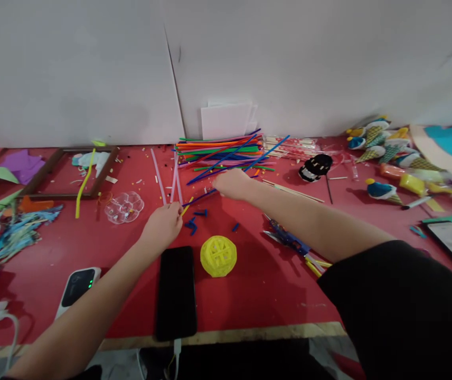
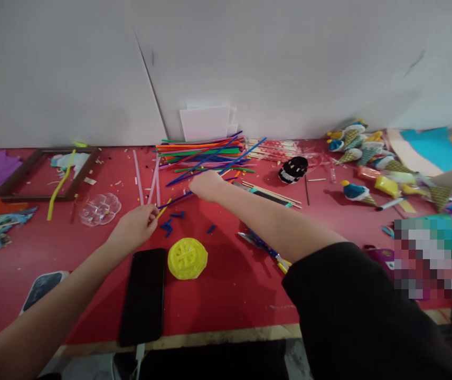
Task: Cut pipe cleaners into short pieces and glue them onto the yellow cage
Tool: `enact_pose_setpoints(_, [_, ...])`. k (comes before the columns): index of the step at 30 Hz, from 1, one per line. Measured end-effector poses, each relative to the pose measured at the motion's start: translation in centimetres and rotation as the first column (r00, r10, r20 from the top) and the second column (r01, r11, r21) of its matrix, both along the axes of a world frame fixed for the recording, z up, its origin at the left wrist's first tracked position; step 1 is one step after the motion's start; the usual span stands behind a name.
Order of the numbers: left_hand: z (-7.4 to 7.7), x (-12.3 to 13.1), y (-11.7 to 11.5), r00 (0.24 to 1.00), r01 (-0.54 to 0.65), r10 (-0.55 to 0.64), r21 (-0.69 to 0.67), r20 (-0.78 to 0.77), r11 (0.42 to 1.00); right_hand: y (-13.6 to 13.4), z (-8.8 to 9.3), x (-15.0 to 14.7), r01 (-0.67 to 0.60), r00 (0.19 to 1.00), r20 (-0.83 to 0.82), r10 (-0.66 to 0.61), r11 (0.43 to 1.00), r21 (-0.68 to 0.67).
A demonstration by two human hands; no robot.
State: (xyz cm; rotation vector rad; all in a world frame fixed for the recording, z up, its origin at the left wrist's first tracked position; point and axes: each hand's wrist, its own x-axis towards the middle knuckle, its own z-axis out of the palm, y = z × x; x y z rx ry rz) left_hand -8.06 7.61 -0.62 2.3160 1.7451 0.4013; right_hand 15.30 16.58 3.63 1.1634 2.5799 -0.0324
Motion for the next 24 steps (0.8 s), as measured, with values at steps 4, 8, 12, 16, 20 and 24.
enact_pose_setpoints(4, [0.1, -0.1, 0.3, 0.999, 0.044, -0.044, -0.004, 0.013, 0.999, 3.4, 2.0, 1.3, 0.256, 0.967, -0.013, -0.256, 0.957, 0.136])
enact_pose_setpoints(8, [-0.1, 0.1, 0.4, 0.991, 0.119, -0.121, 0.038, 0.054, 0.992, 4.5, 3.1, 3.1, 0.371, 0.928, -0.064, -0.366, 0.912, 0.175])
enact_pose_setpoints(12, [-0.3, 0.4, 0.5, 0.941, 0.318, -0.321, 0.046, 0.106, 0.947, 1.1, 2.2, 3.8, 0.172, 0.983, -0.069, -0.17, 0.984, 0.033])
enact_pose_setpoints(16, [-0.6, 0.9, 0.9, 0.888, 0.442, -0.445, 0.047, 0.118, 0.896, -3.6, 0.8, 3.7, -0.057, 0.998, -0.048, 0.05, 0.986, -0.158])
enact_pose_setpoints(20, [-0.5, 1.0, 1.5, 0.928, 0.357, -0.362, 0.065, 0.092, 0.932, -5.8, 0.2, 3.5, -0.125, 0.992, -0.01, 0.126, 0.963, -0.239])
enact_pose_setpoints(24, [-0.3, 0.1, 1.3, 0.926, 0.37, -0.369, 0.006, 0.082, 0.929, -5.9, -0.2, 3.0, -0.144, 0.989, 0.01, 0.151, 0.961, -0.238])
